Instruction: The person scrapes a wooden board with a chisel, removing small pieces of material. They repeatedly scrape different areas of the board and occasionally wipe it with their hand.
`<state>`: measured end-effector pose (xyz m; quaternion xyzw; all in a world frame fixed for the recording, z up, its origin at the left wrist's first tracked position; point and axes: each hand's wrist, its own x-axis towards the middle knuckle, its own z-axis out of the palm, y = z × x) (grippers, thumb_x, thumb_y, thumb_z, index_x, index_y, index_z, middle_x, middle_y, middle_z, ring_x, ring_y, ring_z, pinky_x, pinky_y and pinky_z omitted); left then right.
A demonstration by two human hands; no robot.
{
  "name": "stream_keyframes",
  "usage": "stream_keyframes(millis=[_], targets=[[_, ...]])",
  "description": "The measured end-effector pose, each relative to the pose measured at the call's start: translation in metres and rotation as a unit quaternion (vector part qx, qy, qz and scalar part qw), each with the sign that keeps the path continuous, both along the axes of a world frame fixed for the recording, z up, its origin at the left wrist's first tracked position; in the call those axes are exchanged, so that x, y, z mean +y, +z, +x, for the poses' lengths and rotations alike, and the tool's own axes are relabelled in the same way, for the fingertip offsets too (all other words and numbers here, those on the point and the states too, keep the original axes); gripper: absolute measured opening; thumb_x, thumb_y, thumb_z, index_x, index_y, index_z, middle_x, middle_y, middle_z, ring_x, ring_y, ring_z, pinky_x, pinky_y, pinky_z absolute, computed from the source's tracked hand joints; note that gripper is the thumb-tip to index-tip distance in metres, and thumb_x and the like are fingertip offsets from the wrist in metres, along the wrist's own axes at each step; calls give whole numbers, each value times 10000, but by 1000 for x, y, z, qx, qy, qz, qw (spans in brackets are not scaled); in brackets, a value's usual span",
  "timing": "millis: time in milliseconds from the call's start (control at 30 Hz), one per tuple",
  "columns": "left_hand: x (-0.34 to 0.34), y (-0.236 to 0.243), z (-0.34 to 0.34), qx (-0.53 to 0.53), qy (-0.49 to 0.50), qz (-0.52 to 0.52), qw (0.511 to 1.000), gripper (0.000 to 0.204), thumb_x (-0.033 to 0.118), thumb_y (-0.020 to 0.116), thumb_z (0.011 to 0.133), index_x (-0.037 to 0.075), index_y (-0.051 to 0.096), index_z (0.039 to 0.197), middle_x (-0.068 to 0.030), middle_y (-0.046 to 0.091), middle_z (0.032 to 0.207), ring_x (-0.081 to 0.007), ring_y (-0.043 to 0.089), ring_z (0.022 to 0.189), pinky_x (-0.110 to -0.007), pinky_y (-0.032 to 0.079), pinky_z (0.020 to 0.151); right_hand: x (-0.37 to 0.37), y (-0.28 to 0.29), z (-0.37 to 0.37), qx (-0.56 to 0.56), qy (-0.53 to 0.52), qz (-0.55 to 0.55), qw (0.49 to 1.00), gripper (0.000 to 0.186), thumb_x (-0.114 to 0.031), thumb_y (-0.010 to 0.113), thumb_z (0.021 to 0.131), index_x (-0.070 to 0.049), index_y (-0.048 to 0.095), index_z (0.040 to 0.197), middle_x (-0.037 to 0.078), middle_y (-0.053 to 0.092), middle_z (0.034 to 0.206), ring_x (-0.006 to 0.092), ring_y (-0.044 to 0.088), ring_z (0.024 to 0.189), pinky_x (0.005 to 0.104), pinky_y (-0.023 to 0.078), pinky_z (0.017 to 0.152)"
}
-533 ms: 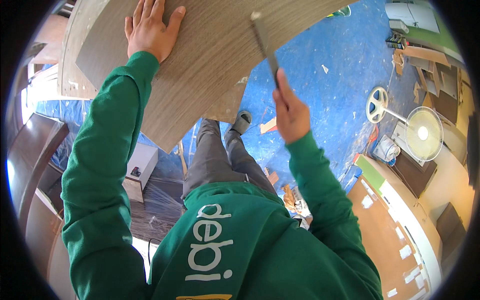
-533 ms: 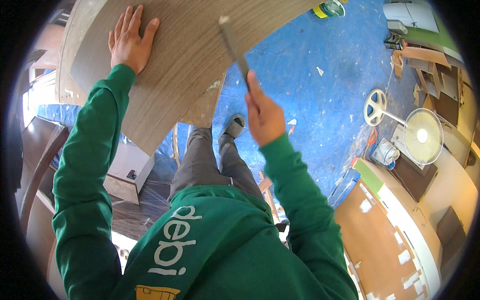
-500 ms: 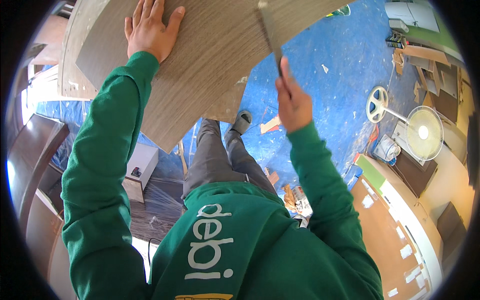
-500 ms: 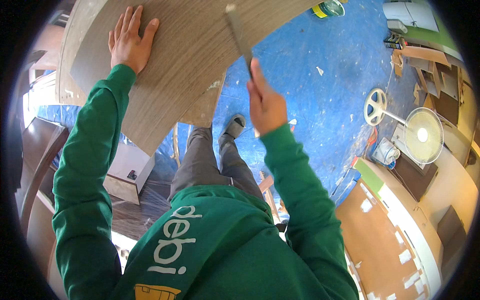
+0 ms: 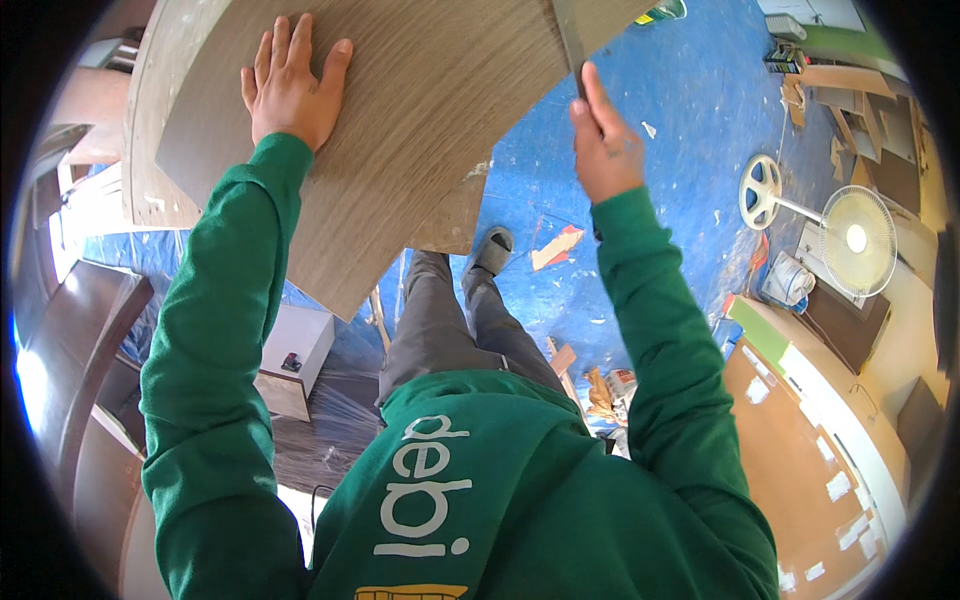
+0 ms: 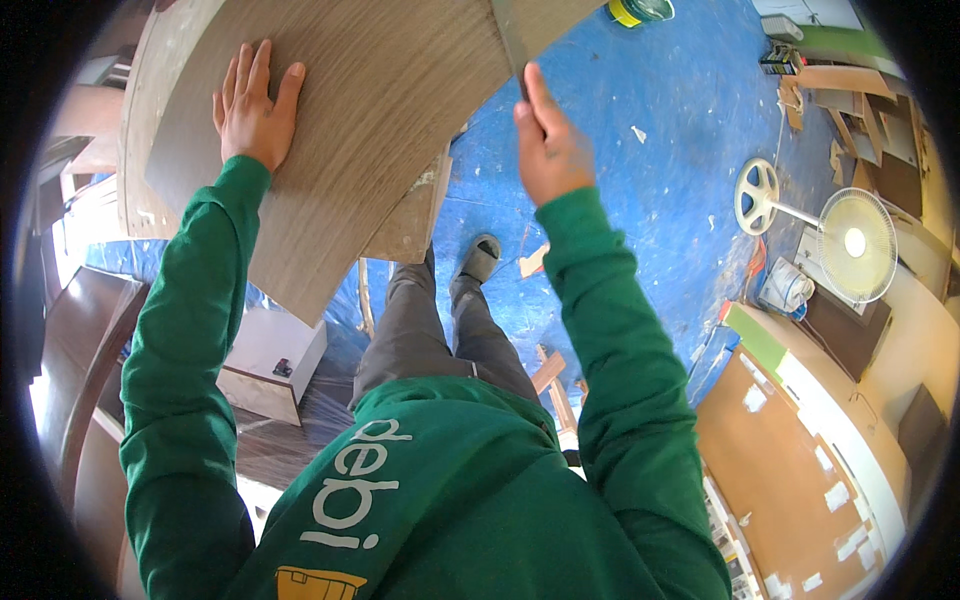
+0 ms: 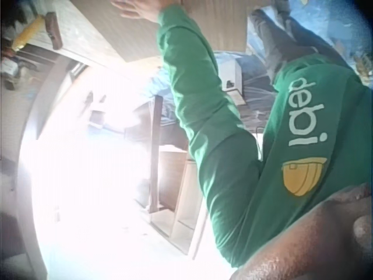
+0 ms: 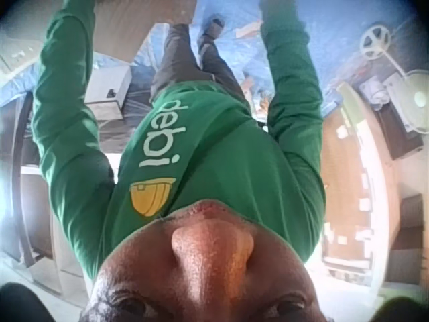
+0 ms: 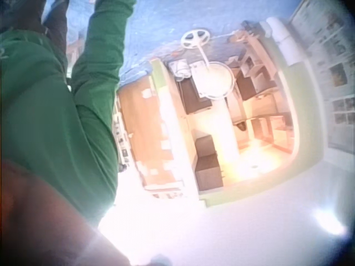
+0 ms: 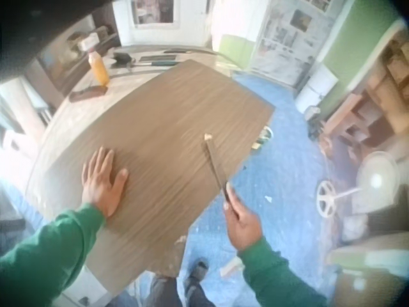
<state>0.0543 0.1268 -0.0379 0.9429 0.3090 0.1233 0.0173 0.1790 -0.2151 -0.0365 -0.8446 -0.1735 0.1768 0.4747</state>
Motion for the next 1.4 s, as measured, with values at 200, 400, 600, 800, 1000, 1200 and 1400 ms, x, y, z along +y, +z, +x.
stream_keyframes(millis=[200, 400, 600, 800, 1000, 1200, 1400], targets=[[-9, 21, 1, 93, -100, 19, 990, 743, 629, 436, 1016, 212, 333, 1622, -86, 263, 1700, -248, 163, 1590, -495, 91, 1287, -49, 2, -13, 47, -93, 44, 994, 521, -153, 647, 1005, -27, 501, 1489, 138, 701, 1119, 170, 678, 934, 297, 541, 825], [-93, 47, 14, 156, -443, -63, 881, 743, 499, 478, 1028, 89, 295, 1620, -89, 227, 1711, -278, 176, 1587, -524, 91, 1283, -102, 15, -96, 192, -210, 91, 954, 261, -92, 643, 981, -6, 568, 1216, 9, 580, 800, 57, 505, 547, 250, 407, 468], [-122, 26, 100, 50, -588, 30, 807, 679, 499, 396, 1057, 53, 363, 1568, -151, 301, 1666, -314, 291, 1535, -535, 174, 1259, -106, 36, -119, 255, -257, 92, 928, 214, -133, 635, 1011, -15, 571, 1177, 0, 570, 790, 46, 485, 512, 245, 396, 443], [-117, 23, 217, 30, -523, -27, 851, 701, 466, 447, 1033, 39, 353, 1581, -184, 300, 1666, -327, 224, 1564, -492, 151, 1279, -67, 54, -120, 233, -242, 92, 937, 224, -126, 623, 1018, -21, 554, 1204, -16, 531, 777, 52, 498, 572, 233, 415, 518], [-103, 10, 222, -226, -443, -132, 857, 511, 324, 519, 1032, 27, 535, 1449, -224, 537, 1463, -353, 474, 1397, -490, 321, 1199, -44, 53, -128, 192, -182, 34, 964, 410, -110, 624, 1021, -10, 524, 1405, 35, 581, 879, 77, 541, 726, 244, 451, 684], [-72, 11, 212, -473, -159, -618, 608, 412, 335, 571, 1058, -26, 640, 1243, -210, 656, 1233, -300, 601, 1207, -433, 441, 1096, -12, 45, -131, 11, -52, -16, 998, 550, -66, 615, 1012, -91, 468, 1541, 113, 586, 886, 227, 563, 710, 343, 498, 712], [-58, 23, 202, -463, -71, -715, 520, 470, 493, 513, 1061, 41, 618, 986, -175, 666, 1195, -293, 589, 1167, -446, 439, 1046, -3, 29, -150, 69, -52, -76, 993, 598, 20, 636, 964, -134, 506, 1527, 107, 527, 822, 240, 533, 672, 336, 484, 664]])
